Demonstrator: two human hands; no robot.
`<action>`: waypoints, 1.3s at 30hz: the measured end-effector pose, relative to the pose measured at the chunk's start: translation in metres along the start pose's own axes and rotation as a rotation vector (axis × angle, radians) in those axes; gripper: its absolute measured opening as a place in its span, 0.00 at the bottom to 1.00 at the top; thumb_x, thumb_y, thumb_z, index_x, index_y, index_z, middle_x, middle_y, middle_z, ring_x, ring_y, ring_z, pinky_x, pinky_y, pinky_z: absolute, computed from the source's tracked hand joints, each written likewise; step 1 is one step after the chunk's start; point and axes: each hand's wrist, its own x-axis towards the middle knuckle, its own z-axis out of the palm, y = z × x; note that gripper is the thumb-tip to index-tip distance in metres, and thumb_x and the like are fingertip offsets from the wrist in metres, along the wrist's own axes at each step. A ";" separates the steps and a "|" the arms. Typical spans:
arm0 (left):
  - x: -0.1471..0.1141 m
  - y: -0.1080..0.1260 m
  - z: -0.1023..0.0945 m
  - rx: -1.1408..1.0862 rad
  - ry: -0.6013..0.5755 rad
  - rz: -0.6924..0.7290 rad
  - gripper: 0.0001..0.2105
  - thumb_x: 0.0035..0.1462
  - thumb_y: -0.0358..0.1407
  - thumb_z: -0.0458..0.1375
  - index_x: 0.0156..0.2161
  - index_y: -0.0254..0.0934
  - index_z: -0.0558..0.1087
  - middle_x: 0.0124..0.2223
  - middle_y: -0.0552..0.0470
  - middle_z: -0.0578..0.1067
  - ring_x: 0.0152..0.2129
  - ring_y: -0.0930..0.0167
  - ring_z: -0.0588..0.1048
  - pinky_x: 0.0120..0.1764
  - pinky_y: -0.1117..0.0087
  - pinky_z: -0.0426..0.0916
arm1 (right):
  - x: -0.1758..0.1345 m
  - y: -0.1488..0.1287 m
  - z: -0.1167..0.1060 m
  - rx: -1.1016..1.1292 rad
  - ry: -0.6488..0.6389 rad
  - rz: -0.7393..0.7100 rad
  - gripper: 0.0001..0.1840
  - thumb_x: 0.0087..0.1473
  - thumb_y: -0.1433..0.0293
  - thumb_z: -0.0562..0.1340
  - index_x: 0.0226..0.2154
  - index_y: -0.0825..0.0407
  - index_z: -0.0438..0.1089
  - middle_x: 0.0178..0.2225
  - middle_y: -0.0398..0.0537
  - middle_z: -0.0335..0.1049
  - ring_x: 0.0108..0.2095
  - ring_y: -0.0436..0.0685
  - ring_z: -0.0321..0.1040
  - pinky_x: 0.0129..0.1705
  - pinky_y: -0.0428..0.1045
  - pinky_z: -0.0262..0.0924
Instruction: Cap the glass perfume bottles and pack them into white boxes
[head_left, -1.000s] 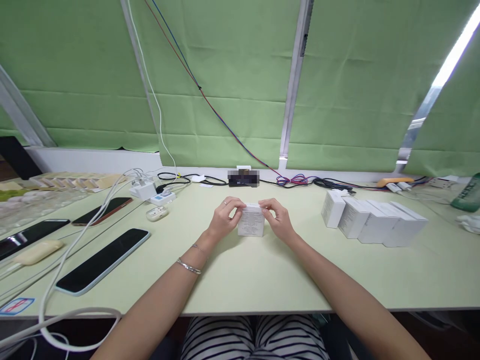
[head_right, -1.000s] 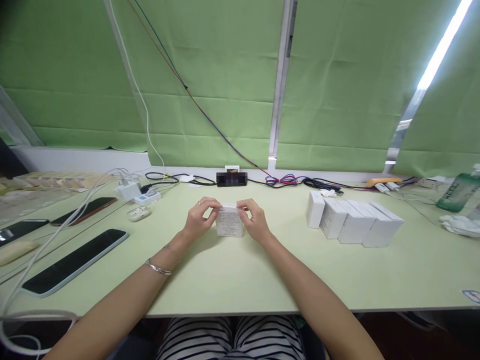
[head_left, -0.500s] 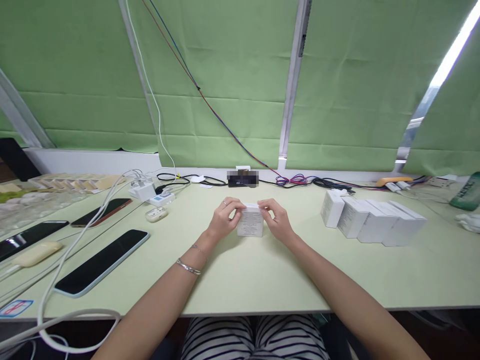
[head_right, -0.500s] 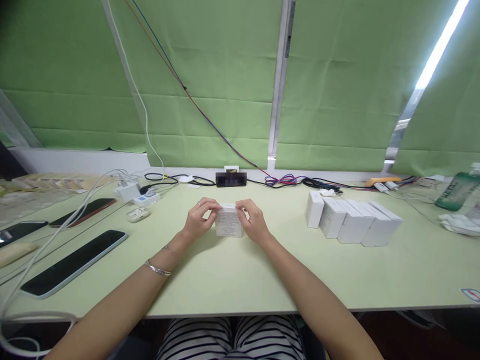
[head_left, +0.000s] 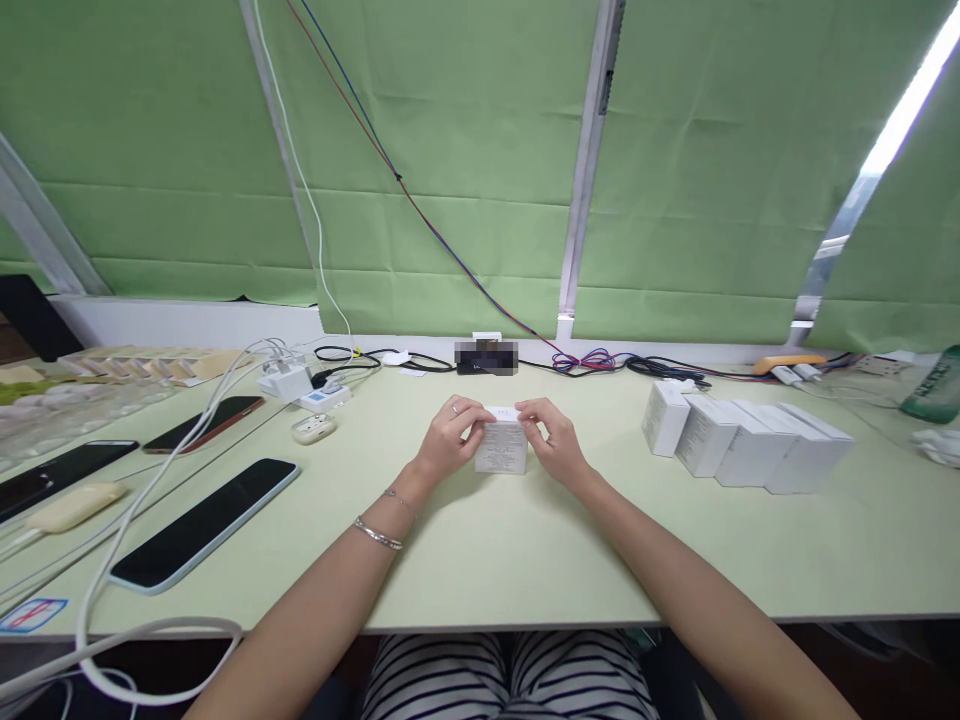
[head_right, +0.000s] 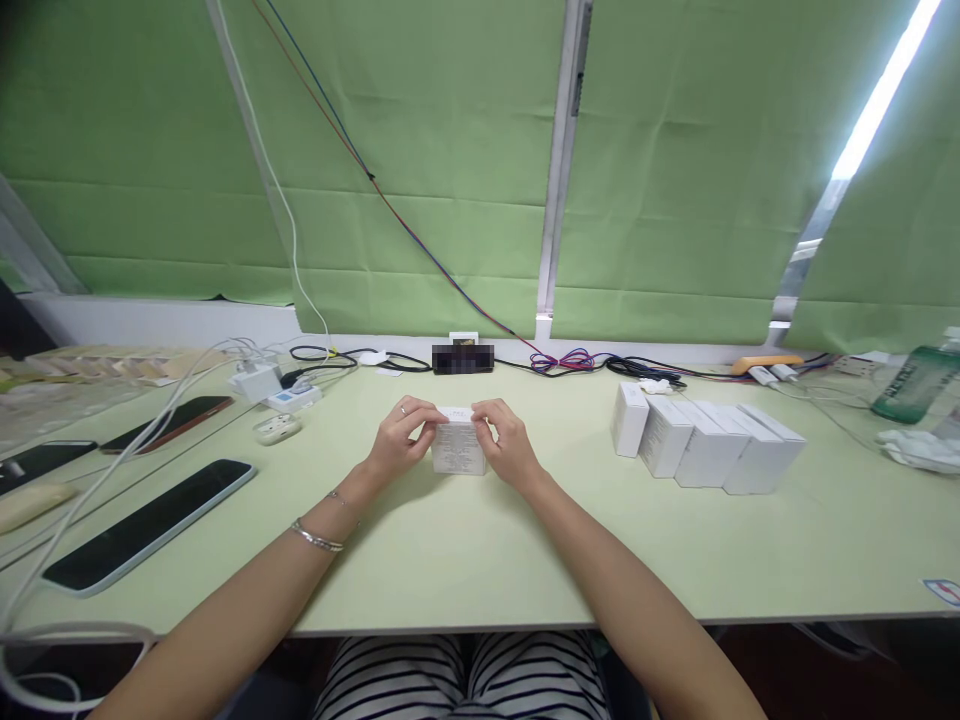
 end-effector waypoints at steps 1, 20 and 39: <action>0.000 0.000 0.000 0.003 -0.016 -0.005 0.10 0.52 0.25 0.49 0.35 0.38 0.70 0.31 0.50 0.71 0.31 0.70 0.68 0.33 0.67 0.67 | 0.000 0.000 0.000 -0.007 -0.004 -0.003 0.07 0.54 0.71 0.50 0.30 0.50 0.63 0.36 0.49 0.67 0.42 0.55 0.65 0.40 0.52 0.61; -0.007 0.001 -0.003 -0.372 -0.519 -0.380 0.29 0.53 0.39 0.56 0.58 0.40 0.51 0.62 0.38 0.50 0.49 0.63 0.67 0.45 0.63 0.66 | -0.018 -0.003 0.018 -0.001 -0.167 -0.158 0.17 0.52 0.72 0.55 0.46 0.49 0.57 0.47 0.55 0.53 0.42 0.55 0.62 0.44 0.55 0.64; -0.012 -0.083 -0.023 0.474 -0.207 -0.952 0.26 0.48 0.30 0.56 0.53 0.31 0.55 0.41 0.33 0.70 0.33 0.55 0.74 0.32 0.57 0.66 | -0.026 0.019 0.021 -0.548 -0.502 0.163 0.12 0.52 0.69 0.54 0.41 0.52 0.65 0.45 0.57 0.64 0.49 0.63 0.58 0.50 0.62 0.52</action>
